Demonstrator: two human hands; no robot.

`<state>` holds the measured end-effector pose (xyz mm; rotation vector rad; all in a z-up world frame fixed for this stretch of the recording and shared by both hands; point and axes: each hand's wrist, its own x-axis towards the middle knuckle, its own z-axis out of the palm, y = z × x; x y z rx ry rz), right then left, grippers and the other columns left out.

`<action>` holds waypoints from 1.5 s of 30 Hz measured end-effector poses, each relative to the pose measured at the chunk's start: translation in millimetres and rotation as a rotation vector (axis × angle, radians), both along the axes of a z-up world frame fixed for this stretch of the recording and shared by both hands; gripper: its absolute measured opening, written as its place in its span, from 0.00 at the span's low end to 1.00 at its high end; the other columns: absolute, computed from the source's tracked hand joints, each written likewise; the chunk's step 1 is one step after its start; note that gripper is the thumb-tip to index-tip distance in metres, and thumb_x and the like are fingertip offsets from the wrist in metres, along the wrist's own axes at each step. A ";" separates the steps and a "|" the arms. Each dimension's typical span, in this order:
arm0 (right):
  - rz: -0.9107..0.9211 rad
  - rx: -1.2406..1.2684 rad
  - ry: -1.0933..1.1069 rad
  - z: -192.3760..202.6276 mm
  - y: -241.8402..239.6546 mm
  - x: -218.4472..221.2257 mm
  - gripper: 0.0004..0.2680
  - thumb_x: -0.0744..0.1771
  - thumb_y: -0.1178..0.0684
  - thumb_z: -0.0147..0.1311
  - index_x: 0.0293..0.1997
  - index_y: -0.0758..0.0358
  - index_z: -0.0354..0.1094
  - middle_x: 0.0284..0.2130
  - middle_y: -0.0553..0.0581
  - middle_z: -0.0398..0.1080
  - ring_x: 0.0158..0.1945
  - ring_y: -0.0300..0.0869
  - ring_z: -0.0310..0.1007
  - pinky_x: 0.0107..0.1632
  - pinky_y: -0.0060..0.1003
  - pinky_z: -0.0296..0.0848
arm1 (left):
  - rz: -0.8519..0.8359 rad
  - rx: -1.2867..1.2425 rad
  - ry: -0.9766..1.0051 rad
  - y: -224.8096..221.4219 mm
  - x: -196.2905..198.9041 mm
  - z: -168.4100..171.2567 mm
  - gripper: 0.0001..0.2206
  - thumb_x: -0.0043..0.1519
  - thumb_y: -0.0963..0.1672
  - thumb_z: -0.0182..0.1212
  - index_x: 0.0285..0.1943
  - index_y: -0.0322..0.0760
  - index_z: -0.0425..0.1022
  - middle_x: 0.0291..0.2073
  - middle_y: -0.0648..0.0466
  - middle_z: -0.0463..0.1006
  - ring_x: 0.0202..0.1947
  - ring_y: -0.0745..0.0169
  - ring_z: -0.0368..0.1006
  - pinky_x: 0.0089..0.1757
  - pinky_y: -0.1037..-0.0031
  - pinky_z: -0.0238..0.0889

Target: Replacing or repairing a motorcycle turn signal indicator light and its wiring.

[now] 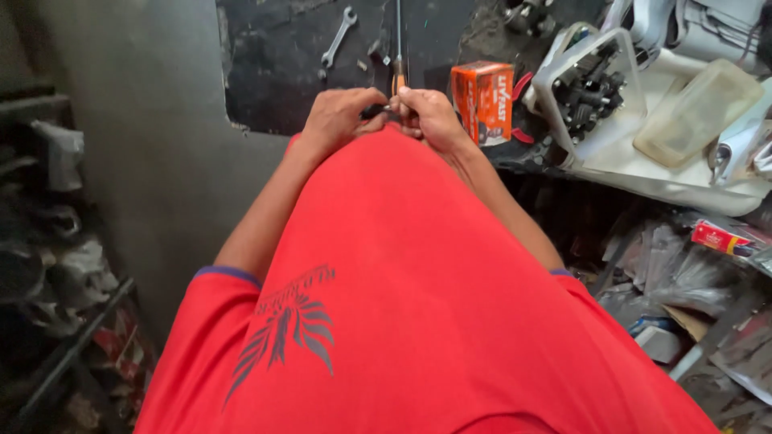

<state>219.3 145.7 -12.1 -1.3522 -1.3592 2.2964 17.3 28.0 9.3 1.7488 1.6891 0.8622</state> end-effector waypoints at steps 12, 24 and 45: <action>0.218 0.481 0.302 70.7 -27.6 -13.6 0.14 0.71 0.56 0.60 0.62 0.68 0.66 0.61 0.58 0.68 0.64 0.38 0.68 0.66 0.35 0.66 | 0.428 -0.211 -1.383 6.8 -5.5 40.4 0.10 0.72 0.48 0.54 0.50 0.38 0.71 0.29 0.54 0.78 0.18 0.79 0.55 0.22 0.82 0.46; 0.134 0.677 0.182 199.7 -61.5 -65.7 0.03 0.71 0.59 0.60 0.45 0.69 0.73 0.28 0.48 0.72 0.31 0.27 0.67 0.34 0.25 0.66 | 0.677 -0.242 -1.646 -30.1 -22.1 142.7 0.18 0.65 0.53 0.66 0.32 0.40 0.69 0.20 0.63 0.64 0.14 0.78 0.49 0.19 0.78 0.41; 0.249 1.311 0.026 232.9 -208.2 -327.0 0.01 0.72 0.64 0.57 0.43 0.68 0.71 0.26 0.58 0.65 0.26 0.43 0.66 0.28 0.35 0.63 | 0.741 0.045 -1.549 -185.7 -260.3 182.1 0.10 0.66 0.43 0.69 0.46 0.35 0.70 0.40 0.46 0.84 0.19 0.79 0.56 0.22 0.81 0.46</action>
